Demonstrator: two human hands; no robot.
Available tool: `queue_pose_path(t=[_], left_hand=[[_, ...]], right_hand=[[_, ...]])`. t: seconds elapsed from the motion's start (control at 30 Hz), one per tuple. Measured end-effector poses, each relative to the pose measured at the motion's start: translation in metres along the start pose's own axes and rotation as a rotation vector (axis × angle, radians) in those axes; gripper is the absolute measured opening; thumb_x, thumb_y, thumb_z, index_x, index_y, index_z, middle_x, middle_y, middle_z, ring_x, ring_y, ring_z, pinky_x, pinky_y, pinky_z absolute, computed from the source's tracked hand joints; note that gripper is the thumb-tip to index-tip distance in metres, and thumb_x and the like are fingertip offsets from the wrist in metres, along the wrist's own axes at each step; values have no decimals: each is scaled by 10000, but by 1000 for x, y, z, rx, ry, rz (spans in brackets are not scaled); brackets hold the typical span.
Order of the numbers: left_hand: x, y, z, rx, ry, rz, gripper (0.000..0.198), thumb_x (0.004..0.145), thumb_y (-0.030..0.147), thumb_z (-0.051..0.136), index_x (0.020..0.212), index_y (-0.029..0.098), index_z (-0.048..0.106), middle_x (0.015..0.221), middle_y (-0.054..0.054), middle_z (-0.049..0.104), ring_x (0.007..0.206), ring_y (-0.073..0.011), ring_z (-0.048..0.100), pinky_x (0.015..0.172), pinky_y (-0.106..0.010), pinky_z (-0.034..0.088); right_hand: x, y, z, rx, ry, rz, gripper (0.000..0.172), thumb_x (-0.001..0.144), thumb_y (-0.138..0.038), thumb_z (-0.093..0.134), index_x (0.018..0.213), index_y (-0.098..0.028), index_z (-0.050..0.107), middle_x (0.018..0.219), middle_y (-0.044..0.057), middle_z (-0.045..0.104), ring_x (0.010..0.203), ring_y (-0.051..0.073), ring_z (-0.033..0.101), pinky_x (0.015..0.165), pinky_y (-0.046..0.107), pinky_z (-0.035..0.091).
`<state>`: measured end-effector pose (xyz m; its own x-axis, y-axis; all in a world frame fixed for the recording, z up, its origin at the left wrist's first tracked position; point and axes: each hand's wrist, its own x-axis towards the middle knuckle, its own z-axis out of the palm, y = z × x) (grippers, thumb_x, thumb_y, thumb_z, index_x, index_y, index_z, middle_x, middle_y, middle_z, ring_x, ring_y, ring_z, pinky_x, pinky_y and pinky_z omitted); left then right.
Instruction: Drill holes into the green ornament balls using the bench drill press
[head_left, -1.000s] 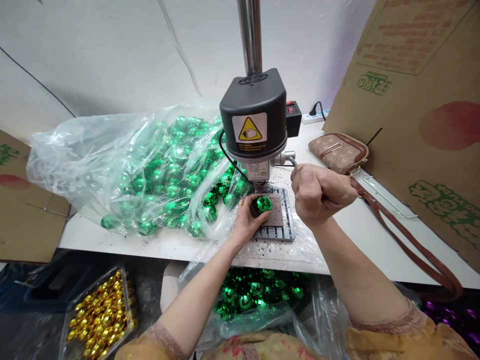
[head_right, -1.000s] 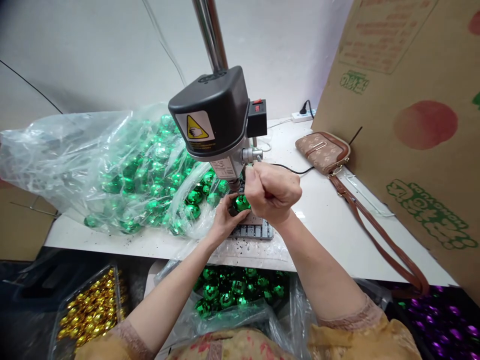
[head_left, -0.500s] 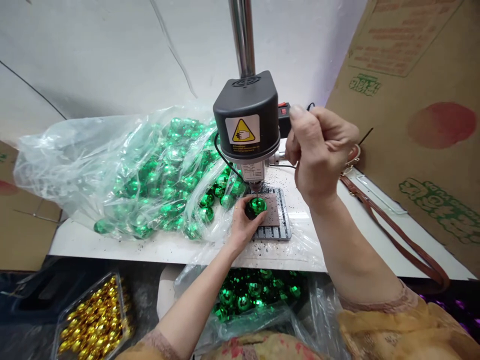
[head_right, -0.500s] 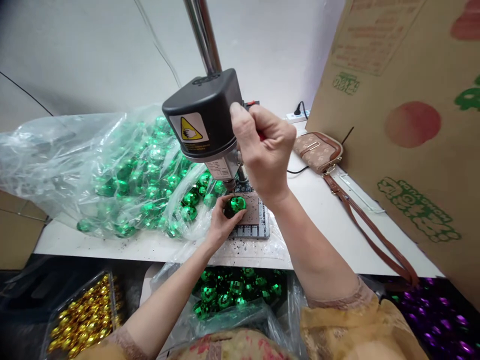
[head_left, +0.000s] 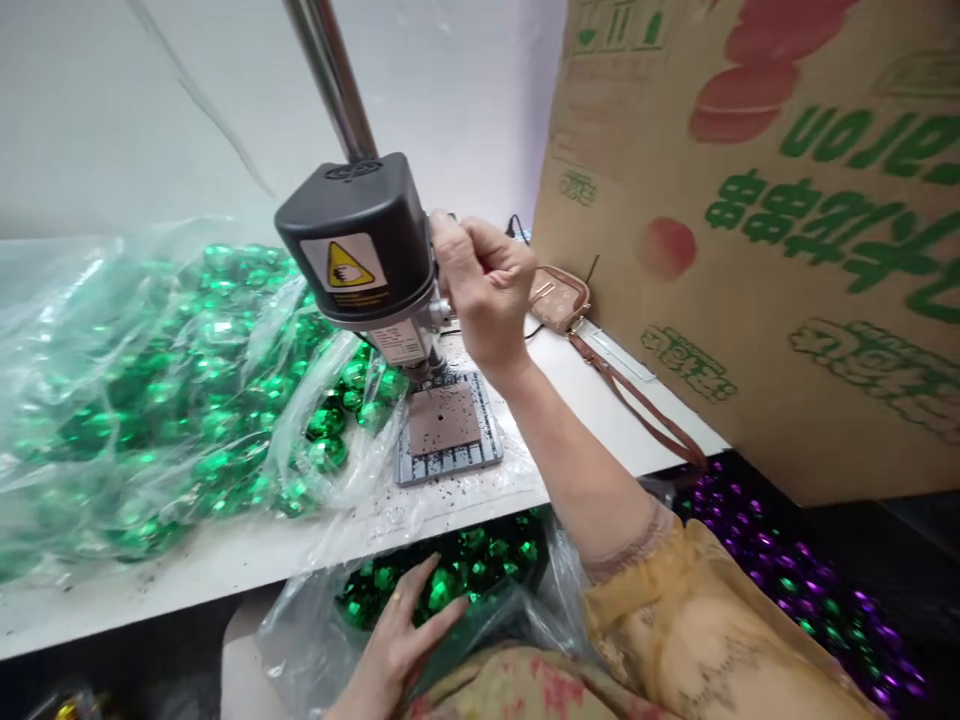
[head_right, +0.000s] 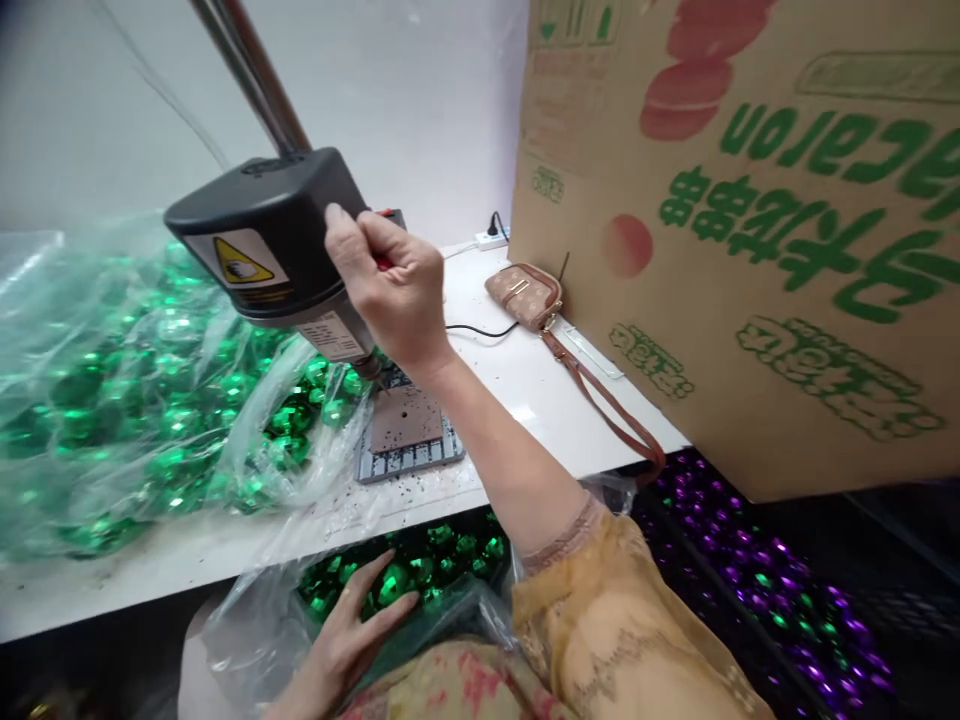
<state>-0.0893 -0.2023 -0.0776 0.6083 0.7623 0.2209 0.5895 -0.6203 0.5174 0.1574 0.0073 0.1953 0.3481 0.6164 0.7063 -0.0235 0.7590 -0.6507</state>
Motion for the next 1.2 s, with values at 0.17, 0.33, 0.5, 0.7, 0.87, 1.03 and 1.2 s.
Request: queue_pose_path(t=[0.17,0.33,0.5,0.7,0.87,1.03,1.2], left_hand=[[-18,-36,27,-121,137,-541,452,908,622,521,996,308,835,1309,-98,666,1229,-336,645,1009,-460,567],[-4,-59,38,-115,211,-596,468,854,647,545,857,274,828,1119,-108,706,1093,-339,692,953,-464,582],[7,-54,51,23,-73,-611,463,942,422,428,1246,264,741,1271,-155,639,1033,-337,722,874,-452,590],[10,-54,64,77,-181,-669,514,1000,386,339,1427,247,589,1353,-174,561,1101,-344,712,840,-438,600],[3,-74,68,96,-255,-588,466,961,321,415,1351,328,668,1275,-129,596,1160,-344,684,899,-450,595],[1,-80,68,166,-287,-520,475,920,261,467,1334,336,688,1293,-146,599,1136,-347,685,905,-469,586],[3,-66,71,145,-214,-480,451,888,227,511,1256,341,746,1240,-137,645,1131,-345,691,957,-477,577]], right_hand=[[2,-4,1,-58,-15,114,525,975,-528,471,613,-207,267,642,-32,254,608,39,302,561,209,319],[4,-4,1,-62,-14,109,568,945,-624,465,620,-221,232,636,-30,235,610,59,254,552,233,286],[5,-4,2,-57,1,127,585,921,-661,478,616,-227,233,615,-33,214,608,75,253,551,247,288],[7,-1,3,43,32,112,637,830,-728,558,557,-224,280,562,-52,245,567,69,253,532,271,266],[8,1,3,76,45,138,675,733,-765,643,542,-220,293,553,-58,247,564,68,243,520,272,245],[9,4,3,78,43,106,657,774,-734,638,554,-225,288,555,-58,245,561,69,248,519,271,248],[7,5,-1,-11,12,90,626,835,-729,560,580,-227,286,547,-64,259,529,56,253,502,260,251]])
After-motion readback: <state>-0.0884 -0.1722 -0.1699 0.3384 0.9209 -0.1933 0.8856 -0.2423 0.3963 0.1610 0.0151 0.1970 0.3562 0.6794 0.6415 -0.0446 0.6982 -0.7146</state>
